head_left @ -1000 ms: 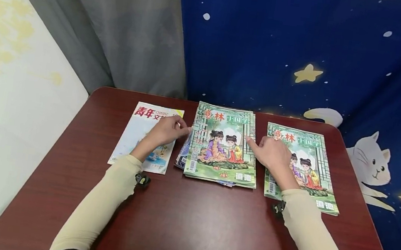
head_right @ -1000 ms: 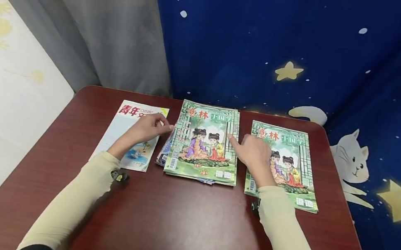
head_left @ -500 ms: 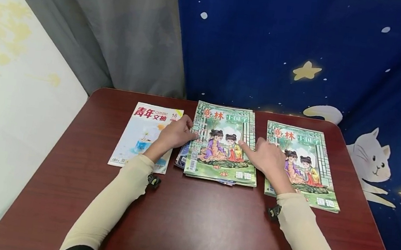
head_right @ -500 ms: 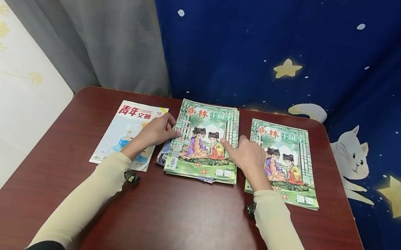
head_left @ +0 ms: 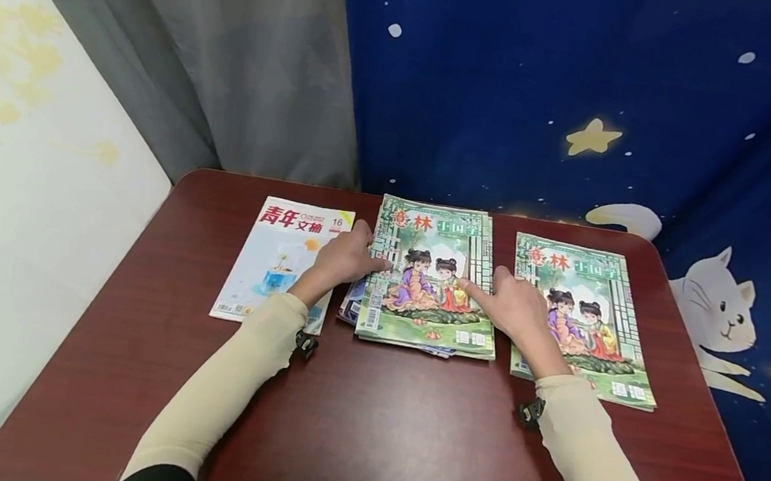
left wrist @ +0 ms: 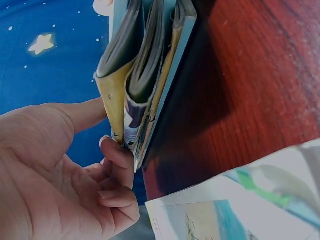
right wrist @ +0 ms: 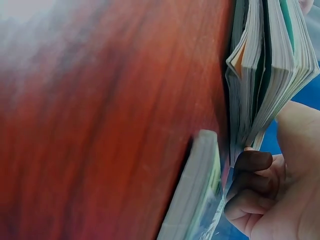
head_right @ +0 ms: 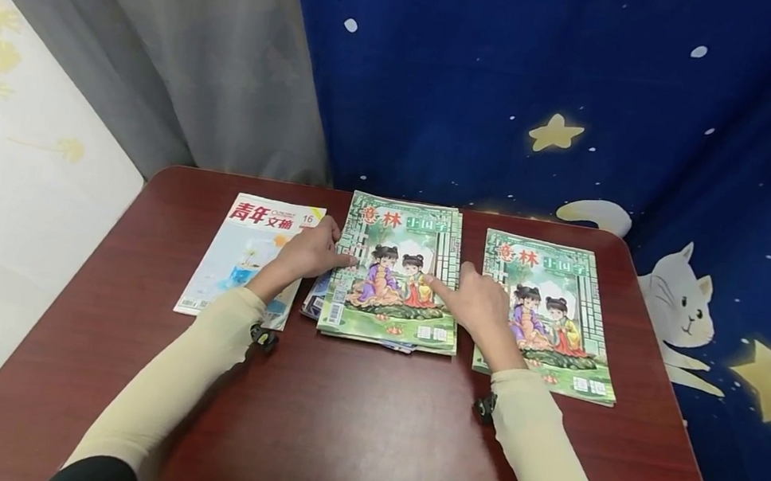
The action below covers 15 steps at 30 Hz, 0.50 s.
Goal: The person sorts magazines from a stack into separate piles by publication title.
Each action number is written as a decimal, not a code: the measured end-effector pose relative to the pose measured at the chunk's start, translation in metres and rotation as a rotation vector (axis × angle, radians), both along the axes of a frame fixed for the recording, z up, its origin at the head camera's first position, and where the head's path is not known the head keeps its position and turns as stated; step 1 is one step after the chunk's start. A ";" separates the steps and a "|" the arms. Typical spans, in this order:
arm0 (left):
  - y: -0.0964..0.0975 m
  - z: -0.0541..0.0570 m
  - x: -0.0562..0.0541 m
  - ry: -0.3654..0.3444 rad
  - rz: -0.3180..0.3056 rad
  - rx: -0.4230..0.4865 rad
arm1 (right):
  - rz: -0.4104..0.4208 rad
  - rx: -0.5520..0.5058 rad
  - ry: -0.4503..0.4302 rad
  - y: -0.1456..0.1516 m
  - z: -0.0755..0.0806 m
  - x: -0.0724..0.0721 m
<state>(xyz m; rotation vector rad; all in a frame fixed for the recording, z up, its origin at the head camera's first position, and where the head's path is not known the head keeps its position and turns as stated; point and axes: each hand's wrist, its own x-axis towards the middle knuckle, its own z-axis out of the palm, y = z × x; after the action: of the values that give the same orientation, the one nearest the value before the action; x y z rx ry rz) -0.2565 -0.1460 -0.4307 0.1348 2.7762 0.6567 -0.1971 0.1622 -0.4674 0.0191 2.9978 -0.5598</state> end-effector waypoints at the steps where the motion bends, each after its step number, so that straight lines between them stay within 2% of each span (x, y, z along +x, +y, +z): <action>1: 0.001 0.000 0.000 0.001 0.003 -0.006 | 0.002 -0.007 -0.008 0.000 0.000 0.000; 8: 0.006 -0.001 0.002 0.061 -0.010 -0.030 | 0.016 -0.054 -0.023 0.004 0.002 0.000; 15: 0.005 -0.002 0.002 0.080 -0.025 -0.018 | 0.025 -0.064 -0.005 0.003 0.002 0.001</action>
<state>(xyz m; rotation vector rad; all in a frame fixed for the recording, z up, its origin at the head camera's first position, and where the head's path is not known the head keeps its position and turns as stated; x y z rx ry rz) -0.2548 -0.1410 -0.4330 0.1967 2.8515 0.6338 -0.1957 0.1649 -0.4654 -0.0212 2.9693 -0.6516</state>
